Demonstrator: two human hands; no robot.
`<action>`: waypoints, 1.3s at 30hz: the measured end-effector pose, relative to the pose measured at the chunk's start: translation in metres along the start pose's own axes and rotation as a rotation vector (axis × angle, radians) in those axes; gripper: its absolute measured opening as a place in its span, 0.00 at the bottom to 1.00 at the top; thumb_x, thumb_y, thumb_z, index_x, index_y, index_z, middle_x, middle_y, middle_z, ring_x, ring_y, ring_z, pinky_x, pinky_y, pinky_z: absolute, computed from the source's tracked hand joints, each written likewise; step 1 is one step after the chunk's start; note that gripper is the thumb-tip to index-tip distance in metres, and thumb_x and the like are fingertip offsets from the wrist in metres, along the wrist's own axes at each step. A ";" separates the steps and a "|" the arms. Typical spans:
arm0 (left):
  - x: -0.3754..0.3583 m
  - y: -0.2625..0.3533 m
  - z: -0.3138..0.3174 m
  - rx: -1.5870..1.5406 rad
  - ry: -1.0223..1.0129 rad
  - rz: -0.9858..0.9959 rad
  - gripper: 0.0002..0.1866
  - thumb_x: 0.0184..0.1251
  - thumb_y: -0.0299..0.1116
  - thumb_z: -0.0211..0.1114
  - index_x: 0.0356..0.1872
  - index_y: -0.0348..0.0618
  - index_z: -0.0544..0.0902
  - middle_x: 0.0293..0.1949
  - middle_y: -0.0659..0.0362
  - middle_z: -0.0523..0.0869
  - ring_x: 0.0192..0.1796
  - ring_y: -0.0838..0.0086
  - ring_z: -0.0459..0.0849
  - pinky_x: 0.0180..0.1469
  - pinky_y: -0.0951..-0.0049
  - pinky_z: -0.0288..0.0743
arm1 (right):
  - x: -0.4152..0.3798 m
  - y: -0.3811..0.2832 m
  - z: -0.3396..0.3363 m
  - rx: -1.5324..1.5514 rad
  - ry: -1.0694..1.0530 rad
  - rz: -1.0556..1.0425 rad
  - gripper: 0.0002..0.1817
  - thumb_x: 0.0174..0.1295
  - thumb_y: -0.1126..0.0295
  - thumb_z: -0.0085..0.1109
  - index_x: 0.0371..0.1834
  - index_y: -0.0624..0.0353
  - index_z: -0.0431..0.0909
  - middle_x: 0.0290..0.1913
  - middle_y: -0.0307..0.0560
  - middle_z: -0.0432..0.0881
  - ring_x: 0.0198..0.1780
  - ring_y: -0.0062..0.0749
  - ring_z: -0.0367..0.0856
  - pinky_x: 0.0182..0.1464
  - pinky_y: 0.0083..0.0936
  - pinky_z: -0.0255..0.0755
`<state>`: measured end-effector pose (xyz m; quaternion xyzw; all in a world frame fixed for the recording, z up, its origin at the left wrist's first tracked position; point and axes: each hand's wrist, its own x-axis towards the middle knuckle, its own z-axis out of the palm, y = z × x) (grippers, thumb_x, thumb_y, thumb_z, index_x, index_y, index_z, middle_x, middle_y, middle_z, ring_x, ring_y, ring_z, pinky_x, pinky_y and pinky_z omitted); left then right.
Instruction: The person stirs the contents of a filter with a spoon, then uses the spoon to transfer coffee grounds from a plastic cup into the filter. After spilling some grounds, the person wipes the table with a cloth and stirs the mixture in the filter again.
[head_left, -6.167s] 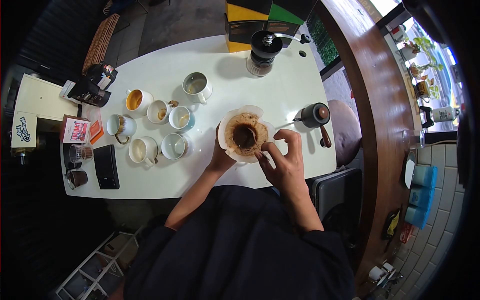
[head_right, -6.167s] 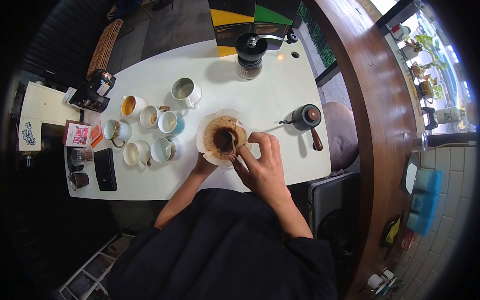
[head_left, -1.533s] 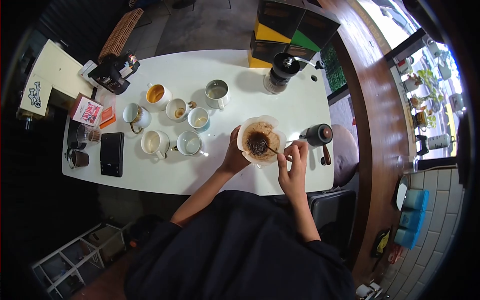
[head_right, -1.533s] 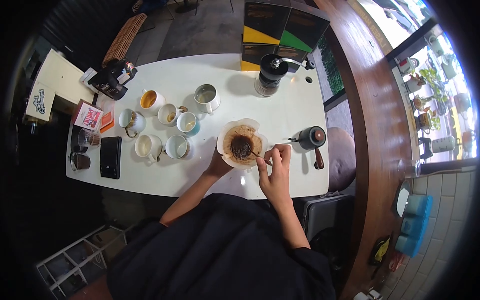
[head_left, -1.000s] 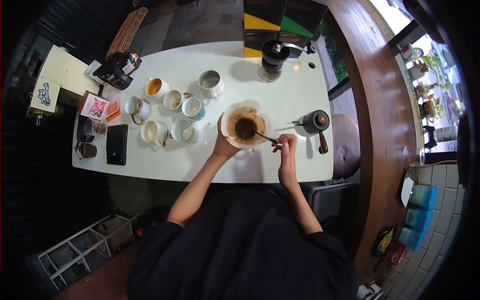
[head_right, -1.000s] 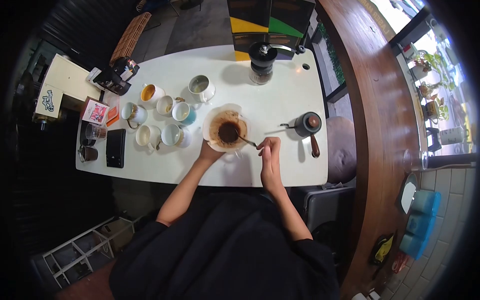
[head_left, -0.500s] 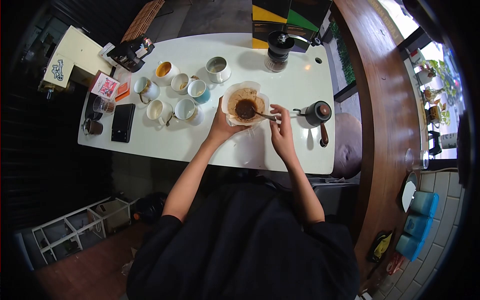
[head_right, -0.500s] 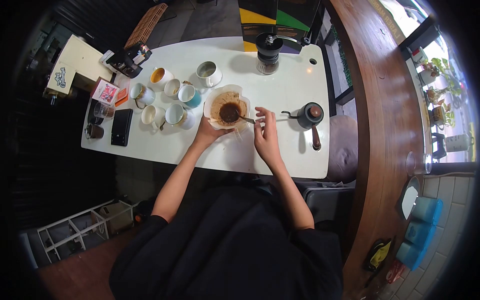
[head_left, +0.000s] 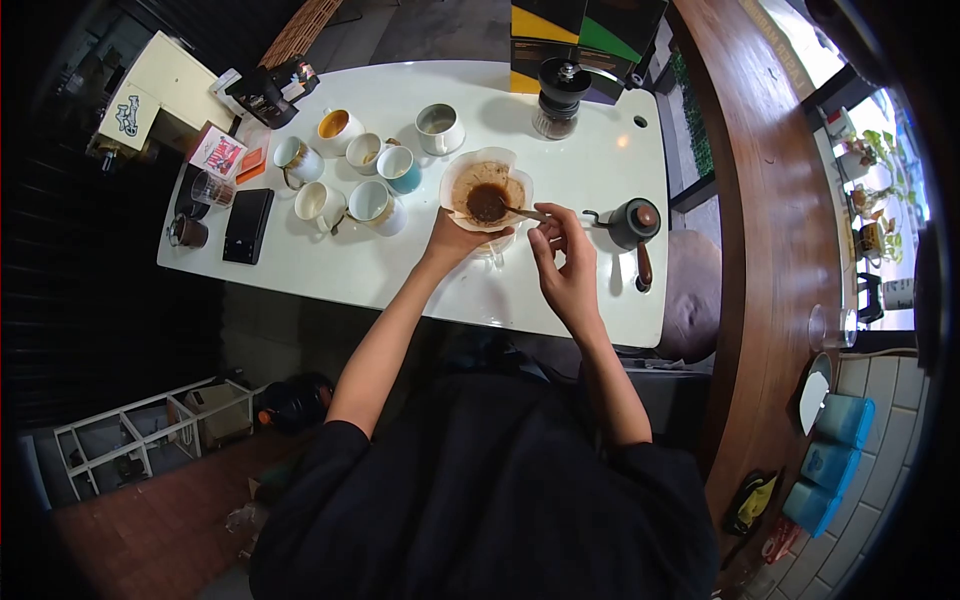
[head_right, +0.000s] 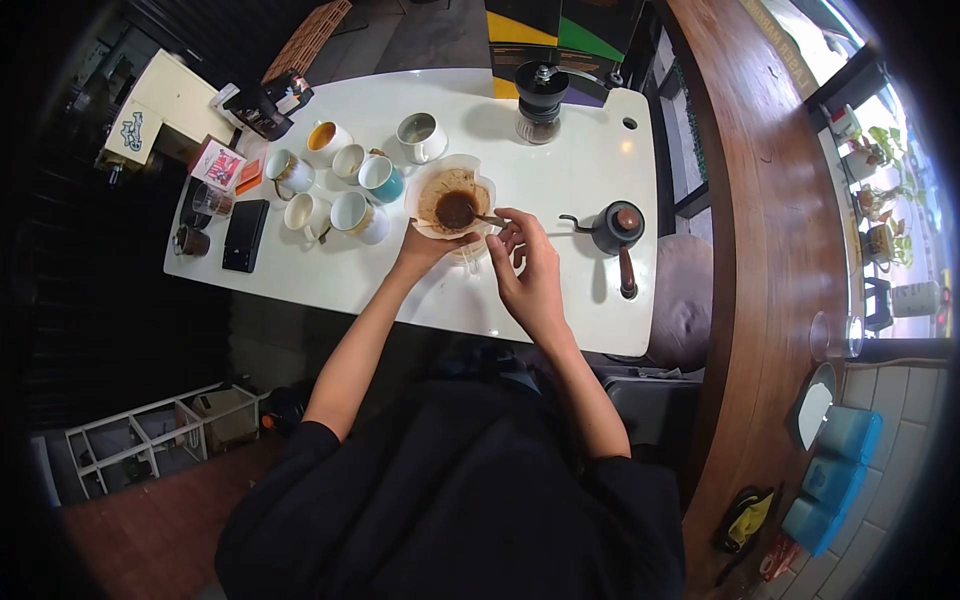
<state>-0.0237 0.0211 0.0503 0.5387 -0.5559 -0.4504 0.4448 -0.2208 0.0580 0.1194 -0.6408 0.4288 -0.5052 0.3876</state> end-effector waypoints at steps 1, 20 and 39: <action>-0.002 0.001 0.000 0.003 0.008 0.000 0.40 0.45 0.39 0.88 0.60 0.38 0.77 0.56 0.58 0.84 0.57 0.71 0.83 0.62 0.68 0.78 | 0.001 0.003 -0.001 -0.040 -0.005 -0.028 0.14 0.68 0.75 0.62 0.56 0.63 0.78 0.35 0.45 0.80 0.33 0.26 0.76 0.34 0.23 0.68; -0.068 0.044 -0.057 -0.020 0.274 0.052 0.39 0.45 0.27 0.85 0.61 0.39 0.76 0.56 0.56 0.84 0.59 0.68 0.84 0.62 0.67 0.79 | 0.021 -0.070 0.036 -0.222 -0.164 -0.355 0.15 0.60 0.82 0.66 0.50 0.59 0.84 0.39 0.47 0.81 0.39 0.40 0.80 0.42 0.35 0.74; -0.289 -0.010 -0.385 0.249 0.823 0.103 0.31 0.49 0.25 0.83 0.57 0.38 0.79 0.51 0.56 0.87 0.54 0.68 0.86 0.57 0.67 0.81 | -0.034 -0.166 0.419 -0.036 -0.632 -0.603 0.09 0.55 0.76 0.70 0.39 0.59 0.84 0.41 0.44 0.75 0.39 0.38 0.74 0.43 0.34 0.73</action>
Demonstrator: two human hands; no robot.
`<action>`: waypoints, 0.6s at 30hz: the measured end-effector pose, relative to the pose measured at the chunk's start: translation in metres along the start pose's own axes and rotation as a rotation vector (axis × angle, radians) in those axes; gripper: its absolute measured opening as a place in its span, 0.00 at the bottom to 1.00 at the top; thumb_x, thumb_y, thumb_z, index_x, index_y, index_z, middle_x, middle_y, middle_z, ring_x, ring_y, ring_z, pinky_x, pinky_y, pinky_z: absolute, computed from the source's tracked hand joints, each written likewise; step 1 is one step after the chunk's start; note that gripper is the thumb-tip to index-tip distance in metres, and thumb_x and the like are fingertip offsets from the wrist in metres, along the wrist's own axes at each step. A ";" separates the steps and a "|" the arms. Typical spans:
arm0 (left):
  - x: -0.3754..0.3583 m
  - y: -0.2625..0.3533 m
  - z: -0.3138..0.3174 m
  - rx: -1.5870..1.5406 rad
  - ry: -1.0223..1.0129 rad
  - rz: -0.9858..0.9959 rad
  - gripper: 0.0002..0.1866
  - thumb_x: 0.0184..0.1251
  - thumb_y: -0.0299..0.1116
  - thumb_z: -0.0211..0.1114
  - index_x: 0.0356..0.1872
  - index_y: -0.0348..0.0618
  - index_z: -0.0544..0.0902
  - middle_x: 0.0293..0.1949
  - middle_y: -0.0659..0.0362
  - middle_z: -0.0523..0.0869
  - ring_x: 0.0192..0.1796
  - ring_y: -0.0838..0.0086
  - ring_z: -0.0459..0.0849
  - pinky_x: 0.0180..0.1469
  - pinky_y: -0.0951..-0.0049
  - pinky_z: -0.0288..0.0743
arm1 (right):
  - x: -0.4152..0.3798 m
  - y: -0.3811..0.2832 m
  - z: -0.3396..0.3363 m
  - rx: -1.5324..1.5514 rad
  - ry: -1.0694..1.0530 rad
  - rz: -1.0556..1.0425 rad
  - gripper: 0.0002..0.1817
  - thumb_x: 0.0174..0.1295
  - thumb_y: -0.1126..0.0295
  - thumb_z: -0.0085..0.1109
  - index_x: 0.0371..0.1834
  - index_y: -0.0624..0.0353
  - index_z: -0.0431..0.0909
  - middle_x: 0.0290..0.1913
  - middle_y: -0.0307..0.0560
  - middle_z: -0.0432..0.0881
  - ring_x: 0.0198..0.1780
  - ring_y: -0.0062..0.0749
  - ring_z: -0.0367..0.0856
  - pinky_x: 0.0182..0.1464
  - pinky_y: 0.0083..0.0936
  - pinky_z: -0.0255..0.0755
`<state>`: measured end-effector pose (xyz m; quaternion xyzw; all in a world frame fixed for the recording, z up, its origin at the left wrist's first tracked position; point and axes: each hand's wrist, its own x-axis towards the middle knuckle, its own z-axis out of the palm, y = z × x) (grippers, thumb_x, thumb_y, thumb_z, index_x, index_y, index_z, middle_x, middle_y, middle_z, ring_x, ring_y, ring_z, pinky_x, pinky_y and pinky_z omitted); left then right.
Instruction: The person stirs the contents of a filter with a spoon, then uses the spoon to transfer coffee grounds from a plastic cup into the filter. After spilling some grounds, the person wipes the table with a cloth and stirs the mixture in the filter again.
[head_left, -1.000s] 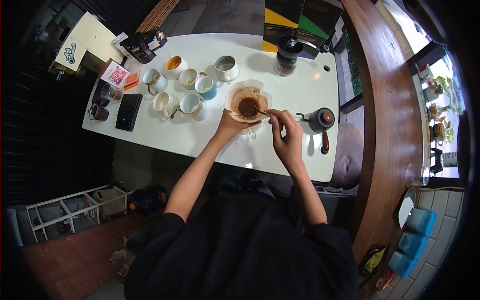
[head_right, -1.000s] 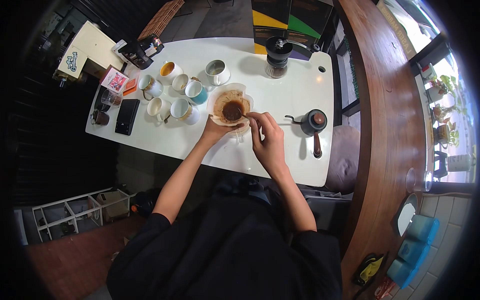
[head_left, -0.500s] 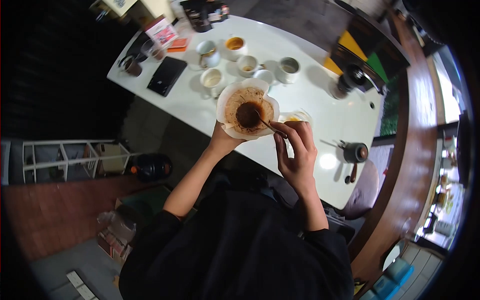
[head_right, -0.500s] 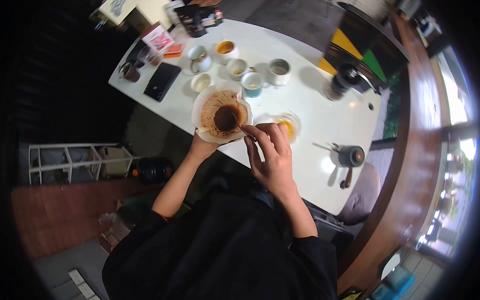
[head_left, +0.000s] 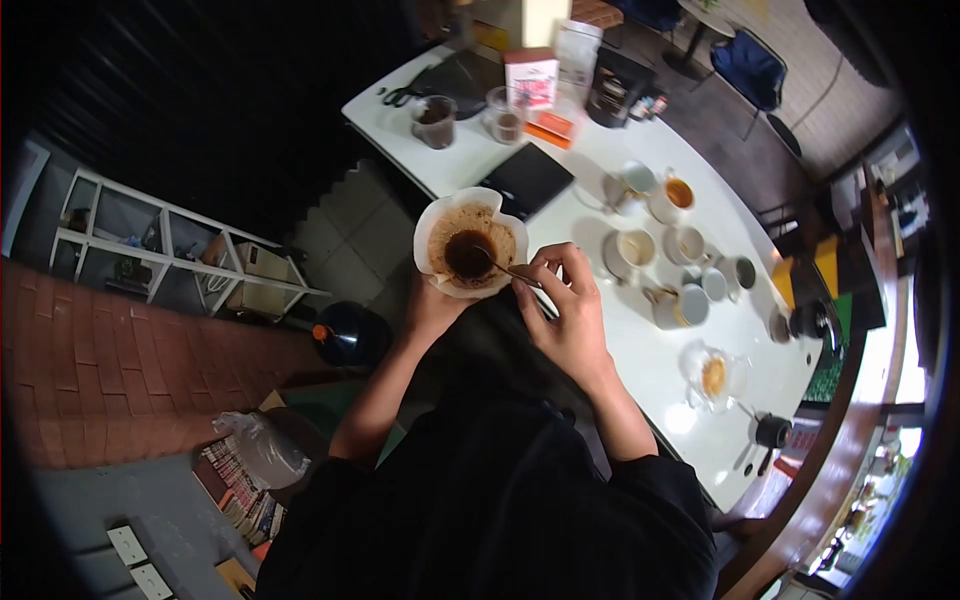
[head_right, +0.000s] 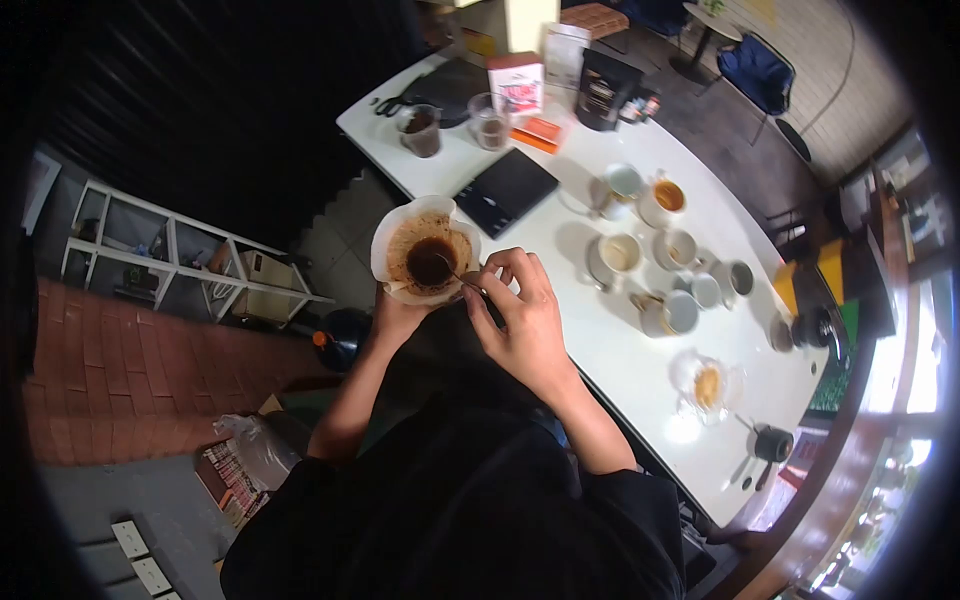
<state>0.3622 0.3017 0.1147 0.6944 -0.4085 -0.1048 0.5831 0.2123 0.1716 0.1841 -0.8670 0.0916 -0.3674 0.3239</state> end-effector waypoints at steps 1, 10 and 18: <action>0.005 -0.009 -0.018 0.014 0.003 -0.002 0.35 0.48 0.26 0.84 0.59 0.38 0.77 0.54 0.55 0.85 0.56 0.67 0.85 0.59 0.66 0.79 | 0.014 -0.005 0.015 0.009 -0.005 -0.011 0.09 0.55 0.76 0.70 0.39 0.59 0.84 0.41 0.44 0.75 0.39 0.38 0.74 0.43 0.34 0.73; 0.043 -0.099 -0.125 0.186 0.088 -0.048 0.50 0.41 0.33 0.88 0.68 0.38 0.67 0.64 0.50 0.73 0.68 0.57 0.73 0.70 0.55 0.68 | 0.104 -0.025 0.113 -0.095 -0.100 -0.217 0.11 0.50 0.74 0.71 0.39 0.57 0.85 0.43 0.44 0.74 0.42 0.39 0.74 0.45 0.34 0.72; 0.093 -0.132 -0.163 0.465 0.221 0.038 0.49 0.46 0.40 0.85 0.69 0.36 0.67 0.66 0.48 0.71 0.71 0.51 0.67 0.77 0.42 0.54 | 0.163 0.007 0.191 -0.019 -0.231 -0.251 0.11 0.53 0.75 0.69 0.39 0.62 0.82 0.46 0.48 0.74 0.45 0.44 0.74 0.47 0.37 0.71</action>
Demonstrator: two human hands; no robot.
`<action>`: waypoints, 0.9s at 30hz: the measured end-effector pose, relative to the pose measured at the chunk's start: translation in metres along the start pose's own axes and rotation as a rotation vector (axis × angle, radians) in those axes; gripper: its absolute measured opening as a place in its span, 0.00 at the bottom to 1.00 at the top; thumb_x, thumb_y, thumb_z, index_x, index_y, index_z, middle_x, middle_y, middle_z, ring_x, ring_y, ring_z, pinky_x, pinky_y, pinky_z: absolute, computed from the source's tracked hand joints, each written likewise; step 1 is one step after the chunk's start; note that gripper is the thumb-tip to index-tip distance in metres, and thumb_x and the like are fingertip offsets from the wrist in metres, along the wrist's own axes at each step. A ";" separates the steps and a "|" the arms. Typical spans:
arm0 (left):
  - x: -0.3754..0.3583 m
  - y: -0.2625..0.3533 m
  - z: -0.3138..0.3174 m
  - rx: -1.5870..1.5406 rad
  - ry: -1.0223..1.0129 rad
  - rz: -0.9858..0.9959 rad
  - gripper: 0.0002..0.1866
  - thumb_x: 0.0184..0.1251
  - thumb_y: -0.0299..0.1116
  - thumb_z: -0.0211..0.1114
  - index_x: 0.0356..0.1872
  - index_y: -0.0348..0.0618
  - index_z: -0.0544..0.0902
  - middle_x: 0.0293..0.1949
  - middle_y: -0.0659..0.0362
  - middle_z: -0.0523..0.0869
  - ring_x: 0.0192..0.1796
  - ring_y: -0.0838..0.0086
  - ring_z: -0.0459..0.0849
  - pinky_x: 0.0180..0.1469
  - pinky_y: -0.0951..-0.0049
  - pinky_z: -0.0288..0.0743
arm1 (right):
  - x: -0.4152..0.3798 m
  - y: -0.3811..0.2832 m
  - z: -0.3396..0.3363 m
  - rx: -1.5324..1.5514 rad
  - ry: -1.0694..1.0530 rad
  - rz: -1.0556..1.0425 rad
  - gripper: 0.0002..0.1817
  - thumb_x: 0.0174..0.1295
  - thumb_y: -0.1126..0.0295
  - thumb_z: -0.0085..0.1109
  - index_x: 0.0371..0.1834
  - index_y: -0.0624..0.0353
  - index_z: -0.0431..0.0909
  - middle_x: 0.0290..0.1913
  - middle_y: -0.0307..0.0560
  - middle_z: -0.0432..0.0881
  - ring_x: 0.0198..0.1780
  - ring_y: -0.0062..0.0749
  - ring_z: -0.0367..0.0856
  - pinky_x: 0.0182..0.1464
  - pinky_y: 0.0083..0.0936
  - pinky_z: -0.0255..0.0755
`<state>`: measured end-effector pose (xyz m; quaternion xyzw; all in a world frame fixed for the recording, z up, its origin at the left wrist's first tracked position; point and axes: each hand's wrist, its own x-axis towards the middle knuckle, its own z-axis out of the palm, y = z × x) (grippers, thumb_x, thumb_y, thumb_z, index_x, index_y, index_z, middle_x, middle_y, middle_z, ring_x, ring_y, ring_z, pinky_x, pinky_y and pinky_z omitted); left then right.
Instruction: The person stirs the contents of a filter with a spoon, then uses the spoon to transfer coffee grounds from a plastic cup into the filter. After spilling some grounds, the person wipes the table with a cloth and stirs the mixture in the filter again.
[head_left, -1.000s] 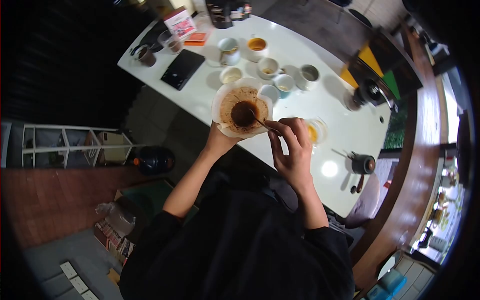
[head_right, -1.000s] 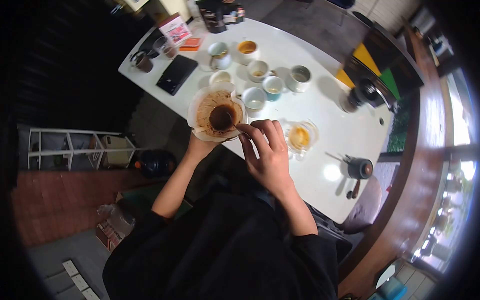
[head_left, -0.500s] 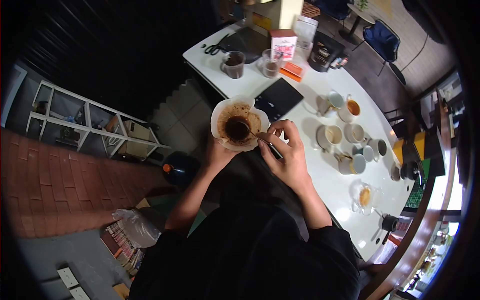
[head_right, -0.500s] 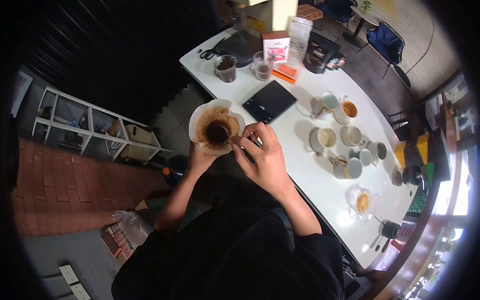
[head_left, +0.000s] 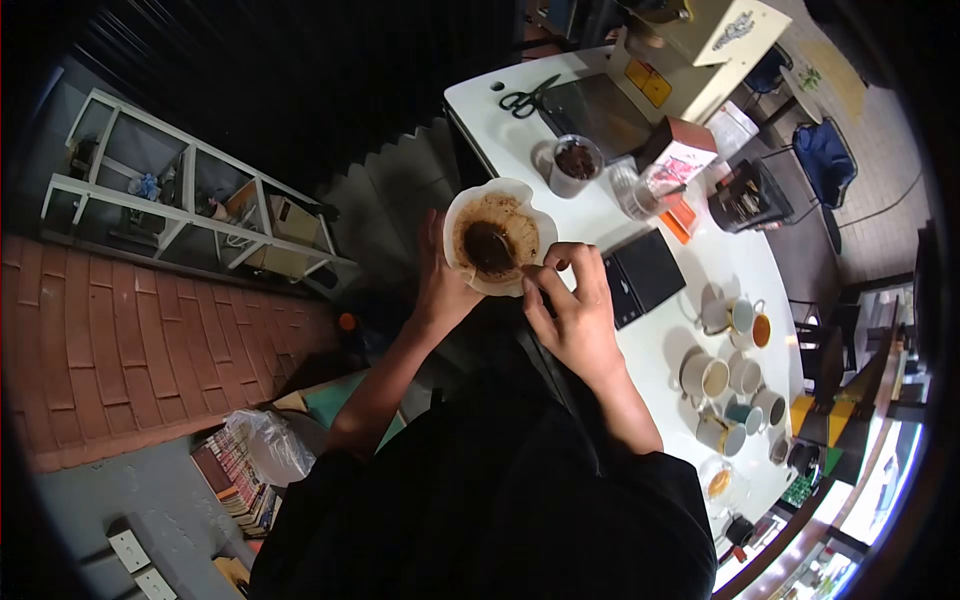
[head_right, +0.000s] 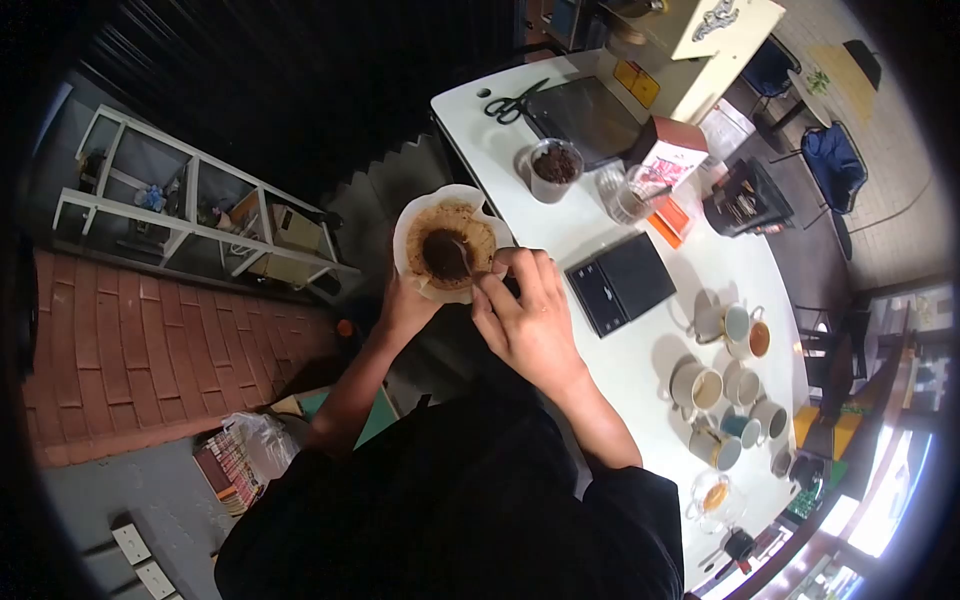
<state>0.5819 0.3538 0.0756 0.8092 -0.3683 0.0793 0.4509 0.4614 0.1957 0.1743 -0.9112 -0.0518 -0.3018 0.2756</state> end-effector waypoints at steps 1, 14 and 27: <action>0.010 -0.003 -0.001 0.013 0.015 0.010 0.49 0.48 0.41 0.83 0.69 0.36 0.66 0.66 0.48 0.71 0.71 0.52 0.67 0.78 0.40 0.51 | 0.008 0.008 0.006 -0.004 -0.026 -0.034 0.11 0.53 0.75 0.68 0.40 0.63 0.82 0.48 0.49 0.73 0.47 0.45 0.73 0.48 0.37 0.71; 0.095 -0.046 0.024 0.325 0.129 0.048 0.45 0.52 0.41 0.80 0.69 0.41 0.64 0.64 0.48 0.71 0.69 0.51 0.67 0.77 0.43 0.50 | 0.084 0.073 0.054 0.275 0.009 0.182 0.12 0.55 0.81 0.66 0.43 0.65 0.80 0.47 0.54 0.69 0.49 0.52 0.70 0.51 0.43 0.69; 0.125 -0.067 0.042 0.500 -0.004 0.047 0.41 0.58 0.53 0.74 0.68 0.42 0.69 0.65 0.54 0.70 0.68 0.65 0.74 0.77 0.36 0.46 | 0.104 0.094 0.068 0.316 0.003 0.321 0.11 0.55 0.82 0.66 0.42 0.67 0.80 0.48 0.54 0.70 0.50 0.52 0.71 0.53 0.43 0.69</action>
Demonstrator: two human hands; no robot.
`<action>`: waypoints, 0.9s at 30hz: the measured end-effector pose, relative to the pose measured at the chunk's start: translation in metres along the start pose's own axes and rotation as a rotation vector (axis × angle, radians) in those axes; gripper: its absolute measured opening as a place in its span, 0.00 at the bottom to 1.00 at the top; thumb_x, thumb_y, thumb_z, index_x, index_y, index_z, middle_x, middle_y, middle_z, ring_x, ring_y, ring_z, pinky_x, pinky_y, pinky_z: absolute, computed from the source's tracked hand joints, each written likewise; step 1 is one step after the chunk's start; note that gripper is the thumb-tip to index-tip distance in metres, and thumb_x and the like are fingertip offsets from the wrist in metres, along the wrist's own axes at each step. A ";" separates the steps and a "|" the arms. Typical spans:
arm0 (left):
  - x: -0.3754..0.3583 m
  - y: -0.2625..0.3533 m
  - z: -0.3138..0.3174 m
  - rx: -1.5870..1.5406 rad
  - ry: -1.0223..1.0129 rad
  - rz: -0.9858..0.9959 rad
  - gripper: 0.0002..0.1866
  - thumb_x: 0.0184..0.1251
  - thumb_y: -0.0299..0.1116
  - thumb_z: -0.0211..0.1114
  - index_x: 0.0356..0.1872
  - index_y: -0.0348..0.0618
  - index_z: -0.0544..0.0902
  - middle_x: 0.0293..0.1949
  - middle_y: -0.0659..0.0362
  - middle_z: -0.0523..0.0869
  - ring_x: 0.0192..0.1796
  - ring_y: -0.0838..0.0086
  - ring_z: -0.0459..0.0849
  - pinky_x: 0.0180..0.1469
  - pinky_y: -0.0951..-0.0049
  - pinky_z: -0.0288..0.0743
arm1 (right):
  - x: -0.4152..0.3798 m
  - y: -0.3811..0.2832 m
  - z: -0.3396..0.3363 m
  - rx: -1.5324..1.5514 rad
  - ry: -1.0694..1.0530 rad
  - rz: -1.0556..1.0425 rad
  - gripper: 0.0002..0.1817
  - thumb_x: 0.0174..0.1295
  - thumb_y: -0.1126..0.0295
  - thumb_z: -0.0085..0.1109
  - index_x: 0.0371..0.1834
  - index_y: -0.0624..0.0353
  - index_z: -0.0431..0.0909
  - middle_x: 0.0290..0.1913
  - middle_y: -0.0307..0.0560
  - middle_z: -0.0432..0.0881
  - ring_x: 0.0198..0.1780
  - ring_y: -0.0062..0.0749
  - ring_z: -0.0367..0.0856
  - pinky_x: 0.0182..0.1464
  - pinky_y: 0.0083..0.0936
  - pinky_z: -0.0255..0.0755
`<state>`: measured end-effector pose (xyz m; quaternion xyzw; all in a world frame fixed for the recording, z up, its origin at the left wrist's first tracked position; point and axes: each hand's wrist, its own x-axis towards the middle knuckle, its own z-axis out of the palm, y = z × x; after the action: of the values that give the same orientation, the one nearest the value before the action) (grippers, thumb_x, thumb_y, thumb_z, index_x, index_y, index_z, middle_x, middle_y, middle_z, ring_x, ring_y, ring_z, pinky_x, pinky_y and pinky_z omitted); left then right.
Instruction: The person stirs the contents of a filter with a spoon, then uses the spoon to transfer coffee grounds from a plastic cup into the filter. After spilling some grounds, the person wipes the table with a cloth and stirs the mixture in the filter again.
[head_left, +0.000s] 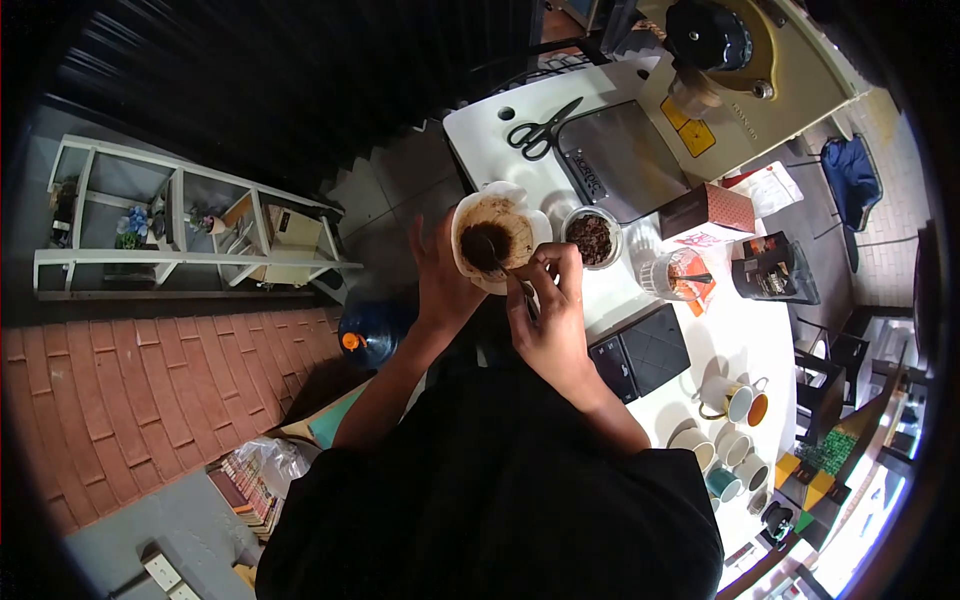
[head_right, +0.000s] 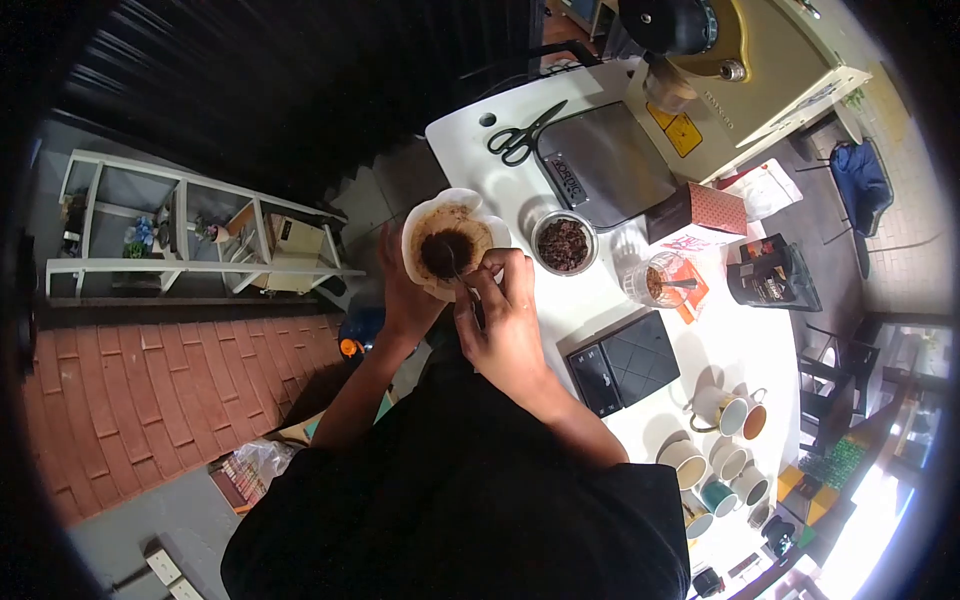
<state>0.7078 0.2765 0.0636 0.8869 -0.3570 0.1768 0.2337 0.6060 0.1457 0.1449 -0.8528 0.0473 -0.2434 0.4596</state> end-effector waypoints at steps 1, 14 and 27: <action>0.001 0.000 0.002 -0.038 0.007 -0.013 0.43 0.57 0.53 0.75 0.68 0.41 0.67 0.64 0.54 0.72 0.67 0.65 0.75 0.77 0.36 0.45 | 0.001 -0.001 -0.002 0.002 0.001 0.011 0.10 0.56 0.82 0.65 0.42 0.67 0.80 0.47 0.55 0.70 0.50 0.51 0.71 0.54 0.42 0.69; 0.012 0.011 0.016 -0.147 -0.076 -0.016 0.54 0.43 0.50 0.84 0.69 0.39 0.64 0.60 0.56 0.80 0.63 0.65 0.80 0.77 0.38 0.47 | -0.004 -0.001 -0.011 -0.074 0.022 0.104 0.07 0.61 0.80 0.61 0.42 0.69 0.79 0.47 0.55 0.69 0.50 0.48 0.71 0.54 0.38 0.69; 0.018 0.006 0.005 -0.349 -0.002 -0.048 0.57 0.37 0.47 0.86 0.71 0.42 0.62 0.61 0.56 0.80 0.65 0.65 0.79 0.78 0.39 0.45 | -0.003 -0.014 0.000 -0.091 0.024 0.146 0.06 0.62 0.81 0.60 0.42 0.68 0.78 0.48 0.55 0.68 0.46 0.46 0.72 0.48 0.36 0.70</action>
<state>0.7163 0.2604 0.0701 0.8414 -0.3612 0.1054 0.3878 0.6013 0.1544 0.1546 -0.8641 0.1262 -0.2171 0.4362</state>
